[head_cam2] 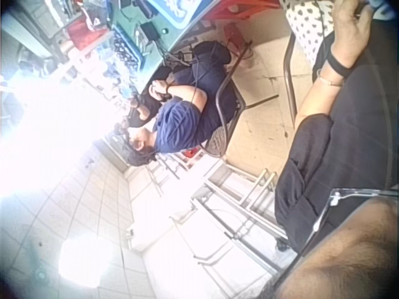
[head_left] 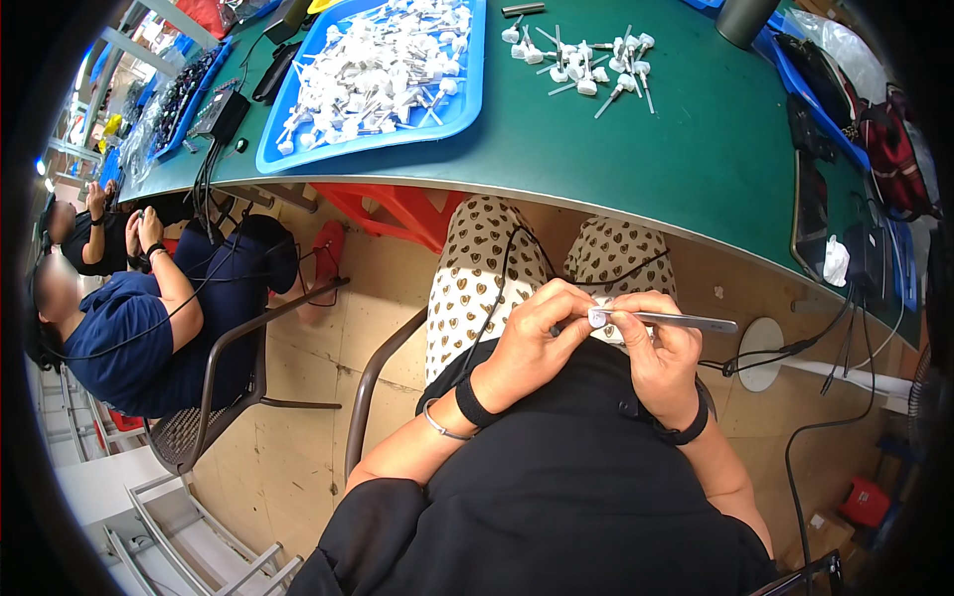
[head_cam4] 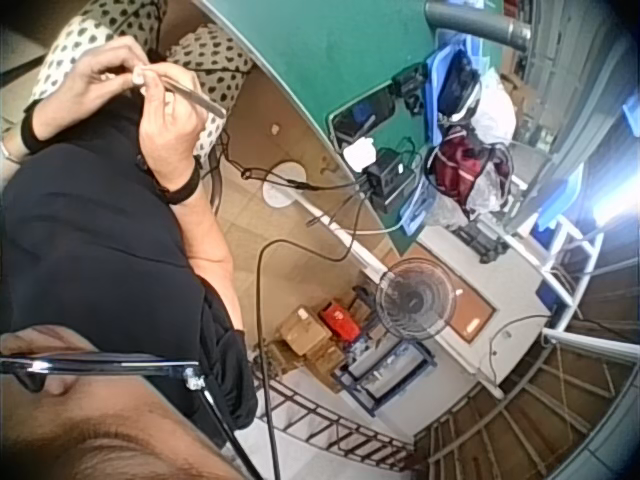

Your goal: The person uses tweezers to pick up small white plastic components from a blue tray and places them onto a green work surface. They handle the components one at a time, manipulating them with the tool before setting them down in a small pile.

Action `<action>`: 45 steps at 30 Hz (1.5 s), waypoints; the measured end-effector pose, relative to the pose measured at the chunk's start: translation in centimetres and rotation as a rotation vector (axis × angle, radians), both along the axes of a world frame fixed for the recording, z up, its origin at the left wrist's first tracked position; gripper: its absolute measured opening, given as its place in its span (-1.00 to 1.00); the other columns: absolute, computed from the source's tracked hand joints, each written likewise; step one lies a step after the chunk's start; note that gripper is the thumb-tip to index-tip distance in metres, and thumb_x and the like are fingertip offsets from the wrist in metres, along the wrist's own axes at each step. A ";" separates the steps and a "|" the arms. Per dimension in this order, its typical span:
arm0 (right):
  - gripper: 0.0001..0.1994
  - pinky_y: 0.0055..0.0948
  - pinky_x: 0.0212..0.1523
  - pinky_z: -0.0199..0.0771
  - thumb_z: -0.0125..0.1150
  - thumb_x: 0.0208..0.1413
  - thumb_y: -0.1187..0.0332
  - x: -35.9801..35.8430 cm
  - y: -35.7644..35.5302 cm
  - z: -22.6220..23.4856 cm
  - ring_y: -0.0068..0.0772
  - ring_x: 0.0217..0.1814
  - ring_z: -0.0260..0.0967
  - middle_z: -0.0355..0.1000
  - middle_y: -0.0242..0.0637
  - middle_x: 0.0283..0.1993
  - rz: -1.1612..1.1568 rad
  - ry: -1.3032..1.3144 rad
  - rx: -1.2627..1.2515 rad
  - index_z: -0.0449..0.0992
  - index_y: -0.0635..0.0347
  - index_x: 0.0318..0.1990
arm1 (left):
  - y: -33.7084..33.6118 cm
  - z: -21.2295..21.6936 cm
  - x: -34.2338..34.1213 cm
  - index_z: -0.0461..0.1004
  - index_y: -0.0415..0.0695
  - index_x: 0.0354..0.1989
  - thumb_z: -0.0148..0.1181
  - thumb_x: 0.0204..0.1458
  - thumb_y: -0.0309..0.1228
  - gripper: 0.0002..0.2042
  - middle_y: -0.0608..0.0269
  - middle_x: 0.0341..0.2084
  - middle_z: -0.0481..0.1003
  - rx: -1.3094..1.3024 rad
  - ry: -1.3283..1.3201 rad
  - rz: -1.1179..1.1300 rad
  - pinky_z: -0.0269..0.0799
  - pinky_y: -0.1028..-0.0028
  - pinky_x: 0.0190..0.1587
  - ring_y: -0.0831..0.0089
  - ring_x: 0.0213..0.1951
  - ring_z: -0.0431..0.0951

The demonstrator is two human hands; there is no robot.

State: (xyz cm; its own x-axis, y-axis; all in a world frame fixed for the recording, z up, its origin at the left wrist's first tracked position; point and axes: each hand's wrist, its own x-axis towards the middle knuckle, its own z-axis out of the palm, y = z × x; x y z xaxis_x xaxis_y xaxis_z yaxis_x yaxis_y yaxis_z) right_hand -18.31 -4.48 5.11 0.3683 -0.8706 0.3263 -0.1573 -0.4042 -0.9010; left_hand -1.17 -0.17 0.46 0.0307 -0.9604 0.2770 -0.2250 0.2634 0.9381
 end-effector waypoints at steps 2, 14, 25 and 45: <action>-0.95 -0.49 -0.30 0.55 0.31 0.24 0.51 0.0 0.0 0.0 -0.42 -0.34 0.57 0.61 -0.22 -0.28 -0.002 0.003 0.004 0.59 0.28 -0.20 | 0.0 0.0 0.0 0.57 -0.28 -0.25 0.33 0.12 -0.61 -0.92 0.15 -0.26 0.57 0.000 0.002 0.000 0.58 0.50 -0.28 0.41 -0.28 0.61; -0.93 -0.32 -0.30 0.51 0.35 0.15 0.51 -0.1 -0.6 0.9 -0.14 -0.32 0.53 0.58 -0.22 -0.30 0.071 0.219 -0.217 0.60 0.28 -0.24 | 0.0 0.1 0.0 0.57 -0.27 -0.24 0.35 0.11 -0.60 -0.91 0.14 -0.28 0.57 -0.031 -0.053 -0.001 0.58 0.48 -0.24 0.38 -0.24 0.60; -0.86 -0.45 -0.16 0.63 0.30 0.25 0.52 -0.7 -0.1 0.0 -0.41 -0.20 0.59 0.58 -0.15 -0.13 0.075 -0.177 0.135 0.55 0.36 -0.09 | -0.1 0.6 -0.2 0.58 -0.29 -0.24 0.32 0.14 -0.59 -0.93 0.17 -0.22 0.57 0.096 0.234 0.019 0.61 0.52 -0.23 0.48 -0.26 0.64; -0.85 -0.45 -0.13 0.62 0.31 0.24 0.48 -1.0 -1.0 -0.5 -0.40 -0.15 0.59 0.60 -0.16 -0.13 0.143 -0.089 0.053 0.57 0.33 -0.09 | 0.1 0.4 0.4 0.61 -0.25 -0.19 0.31 0.16 -0.57 -0.92 0.18 -0.21 0.60 0.005 0.094 0.018 0.56 0.48 -0.20 0.43 -0.20 0.60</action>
State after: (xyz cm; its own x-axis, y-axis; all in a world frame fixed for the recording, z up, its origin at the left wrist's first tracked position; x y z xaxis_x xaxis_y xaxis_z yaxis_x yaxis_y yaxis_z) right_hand -19.28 -5.52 4.57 0.4617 -0.8279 0.3185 -0.0199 -0.3687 -0.9293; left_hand -0.77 -0.09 0.81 0.0735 -0.9607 0.2675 -0.1401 0.2556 0.9566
